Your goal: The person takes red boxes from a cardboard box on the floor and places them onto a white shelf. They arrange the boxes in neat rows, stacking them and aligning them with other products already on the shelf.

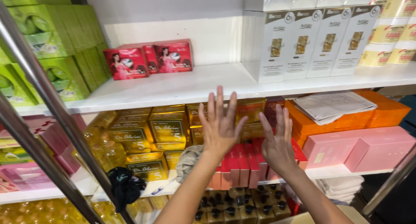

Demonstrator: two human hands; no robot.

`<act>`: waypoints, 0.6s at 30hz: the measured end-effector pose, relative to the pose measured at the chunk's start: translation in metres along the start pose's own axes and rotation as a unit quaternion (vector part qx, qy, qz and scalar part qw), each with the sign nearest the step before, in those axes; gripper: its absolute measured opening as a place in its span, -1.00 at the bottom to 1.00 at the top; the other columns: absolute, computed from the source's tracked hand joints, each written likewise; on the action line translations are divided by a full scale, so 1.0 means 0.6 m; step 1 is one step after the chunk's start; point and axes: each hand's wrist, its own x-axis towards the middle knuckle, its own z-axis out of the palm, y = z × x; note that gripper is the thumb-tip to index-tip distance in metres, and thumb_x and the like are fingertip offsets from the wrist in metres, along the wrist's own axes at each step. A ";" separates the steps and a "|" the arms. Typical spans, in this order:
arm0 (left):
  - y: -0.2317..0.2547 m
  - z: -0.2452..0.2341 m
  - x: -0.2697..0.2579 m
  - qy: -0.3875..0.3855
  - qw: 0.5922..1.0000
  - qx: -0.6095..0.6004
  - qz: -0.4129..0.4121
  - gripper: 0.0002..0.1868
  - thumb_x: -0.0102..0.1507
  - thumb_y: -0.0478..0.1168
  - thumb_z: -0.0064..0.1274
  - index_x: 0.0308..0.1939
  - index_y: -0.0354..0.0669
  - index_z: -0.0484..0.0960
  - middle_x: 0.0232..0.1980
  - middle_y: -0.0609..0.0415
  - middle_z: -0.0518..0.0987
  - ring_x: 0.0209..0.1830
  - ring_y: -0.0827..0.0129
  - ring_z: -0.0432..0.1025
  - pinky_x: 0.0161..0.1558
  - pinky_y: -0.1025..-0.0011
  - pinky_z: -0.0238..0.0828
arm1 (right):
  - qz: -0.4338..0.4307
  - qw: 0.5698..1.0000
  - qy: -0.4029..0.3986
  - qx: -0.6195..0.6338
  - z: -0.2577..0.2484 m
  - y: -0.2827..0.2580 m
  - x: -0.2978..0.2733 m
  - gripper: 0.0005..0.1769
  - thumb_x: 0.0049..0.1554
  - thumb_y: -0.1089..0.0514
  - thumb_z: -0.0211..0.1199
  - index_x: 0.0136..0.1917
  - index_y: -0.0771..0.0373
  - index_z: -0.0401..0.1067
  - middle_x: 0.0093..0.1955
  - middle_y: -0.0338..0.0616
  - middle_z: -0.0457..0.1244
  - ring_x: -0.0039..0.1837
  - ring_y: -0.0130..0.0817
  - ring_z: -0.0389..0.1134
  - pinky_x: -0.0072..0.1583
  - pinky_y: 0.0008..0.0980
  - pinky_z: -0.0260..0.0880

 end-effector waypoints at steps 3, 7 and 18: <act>-0.068 -0.058 0.045 0.039 0.999 0.007 -0.017 -0.12 0.30 0.30 0.08 0.58 0.06 0.18 0.66 -0.19 -0.04 0.65 -0.10 -0.14 0.44 -0.33 -0.14 | -0.033 0.999 0.023 0.019 -0.006 -0.067 0.062 0.05 -0.02 0.46 0.09 0.65 -0.04 -0.11 0.69 0.26 -0.38 0.69 0.39 -0.38 0.55 0.45 -0.28; -0.169 -0.106 0.080 0.052 0.997 0.045 -0.036 -0.13 0.29 0.27 0.07 0.58 0.05 0.20 0.66 -0.20 -0.01 0.64 -0.13 -0.12 0.45 -0.31 -0.14 | -0.066 0.997 0.046 0.009 0.023 -0.126 0.125 -0.01 0.03 0.45 0.08 0.65 -0.01 -0.09 0.69 0.27 -0.36 0.70 0.40 -0.38 0.57 0.44 -0.28; -0.462 -0.109 0.123 -0.054 0.983 0.040 -0.170 -0.14 0.29 0.27 0.02 0.54 -0.09 0.21 0.61 -0.27 -0.06 0.60 -0.26 -0.17 0.41 -0.30 -0.17 | -0.082 0.995 0.058 -0.008 0.053 -0.268 0.264 -0.13 0.15 0.31 0.18 0.65 0.04 -0.05 0.69 0.27 -0.31 0.70 0.37 -0.31 0.57 0.38 -0.20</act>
